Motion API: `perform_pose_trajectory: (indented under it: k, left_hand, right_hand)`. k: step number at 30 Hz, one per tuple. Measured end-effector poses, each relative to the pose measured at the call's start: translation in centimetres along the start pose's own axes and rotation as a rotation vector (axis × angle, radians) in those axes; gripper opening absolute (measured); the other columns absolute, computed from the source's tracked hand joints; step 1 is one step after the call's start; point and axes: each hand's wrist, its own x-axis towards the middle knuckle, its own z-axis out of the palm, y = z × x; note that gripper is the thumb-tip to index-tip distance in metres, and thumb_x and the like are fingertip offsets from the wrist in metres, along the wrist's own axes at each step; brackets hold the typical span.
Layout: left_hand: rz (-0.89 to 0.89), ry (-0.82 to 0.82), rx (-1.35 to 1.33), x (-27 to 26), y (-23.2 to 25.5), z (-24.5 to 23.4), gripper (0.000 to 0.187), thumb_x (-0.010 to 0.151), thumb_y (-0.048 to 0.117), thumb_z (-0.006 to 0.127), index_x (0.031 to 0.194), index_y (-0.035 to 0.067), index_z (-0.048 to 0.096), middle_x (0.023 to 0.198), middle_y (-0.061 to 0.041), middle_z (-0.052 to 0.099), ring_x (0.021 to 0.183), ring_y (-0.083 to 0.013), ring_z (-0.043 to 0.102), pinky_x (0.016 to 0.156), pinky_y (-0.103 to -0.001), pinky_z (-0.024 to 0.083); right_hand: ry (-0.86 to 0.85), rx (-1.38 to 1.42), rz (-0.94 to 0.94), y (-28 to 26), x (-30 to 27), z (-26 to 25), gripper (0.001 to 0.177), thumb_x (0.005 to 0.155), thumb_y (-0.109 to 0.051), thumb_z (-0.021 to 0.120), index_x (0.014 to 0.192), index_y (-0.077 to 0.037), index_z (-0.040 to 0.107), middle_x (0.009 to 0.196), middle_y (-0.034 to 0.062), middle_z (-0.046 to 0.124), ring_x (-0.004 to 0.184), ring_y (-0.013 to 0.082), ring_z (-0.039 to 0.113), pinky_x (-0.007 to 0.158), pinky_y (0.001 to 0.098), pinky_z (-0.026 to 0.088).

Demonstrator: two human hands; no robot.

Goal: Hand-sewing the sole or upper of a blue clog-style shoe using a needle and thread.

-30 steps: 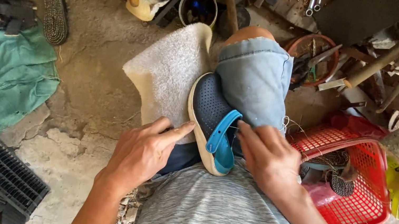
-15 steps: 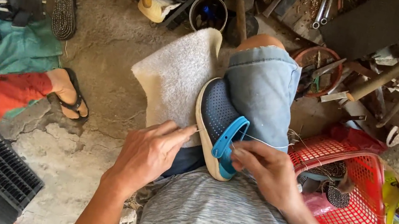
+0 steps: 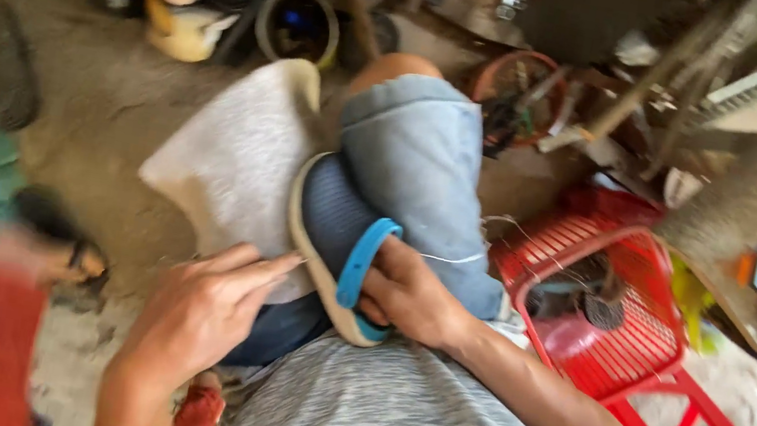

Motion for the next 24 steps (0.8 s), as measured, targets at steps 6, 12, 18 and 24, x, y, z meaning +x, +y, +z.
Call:
perform_pose_trajectory:
  k: [6, 12, 18, 24]
  left_hand:
    - [-0.048, -0.039, -0.019, -0.1, -0.3, 0.6, 0.034, 0.094, 0.014, 0.065, 0.127, 0.021, 0.074, 0.078, 0.003, 0.064, 0.056, -0.026, 0.063, 0.05, -0.044, 0.047]
    - [-0.117, 0.095, 0.005, -1.5, 1.3, 2.4, 0.031, 0.097, 0.017, 0.063, 0.127, 0.019, 0.071, 0.094, 0.004, 0.072, 0.066, -0.0213, 0.069, 0.05, -0.04, 0.051]
    - [-0.143, 0.157, 0.174, -0.7, 3.2, 2.9, 0.026, 0.089, 0.008, 0.057, 0.113, 0.016, 0.064, 0.093, -0.003, 0.066, 0.078, -0.0307, 0.064, 0.063, -0.045, 0.05]
    - [-0.192, 0.133, 0.192, 0.0, 2.8, 4.1, 0.027, 0.101, 0.036, 0.064, 0.09, 0.013, 0.057, 0.07, 0.0, 0.058, 0.056, -0.0161, 0.054, 0.046, -0.033, 0.041]
  right_hand:
    - [-0.166, -0.163, 0.172, -1.5, 0.9, -1.3, 0.025, 0.098, -0.003, 0.052, 0.074, -0.007, 0.048, 0.054, 0.0033, 0.044, 0.048, 0.011, 0.037, 0.041, 0.0265, 0.032]
    - [-0.09, -0.315, 0.172, -4.0, -0.8, -0.6, 0.014, 0.098, -0.007, 0.053, 0.086, -0.008, 0.061, 0.064, 0.0017, 0.056, 0.052, 0.0105, 0.044, 0.047, 0.0259, 0.039]
    - [0.139, -0.432, 0.011, -2.9, -2.4, -1.5, 0.018, 0.102, -0.019, 0.061, 0.1, -0.01, 0.076, 0.079, -0.002, 0.071, 0.061, 0.0068, 0.053, 0.056, 0.0238, 0.05]
    - [0.253, -0.403, -0.033, -1.3, -1.8, -2.4, 0.017, 0.1, -0.014, 0.063, 0.104, -0.007, 0.078, 0.058, 0.0062, 0.064, 0.048, 0.0098, 0.051, 0.046, 0.0235, 0.046]
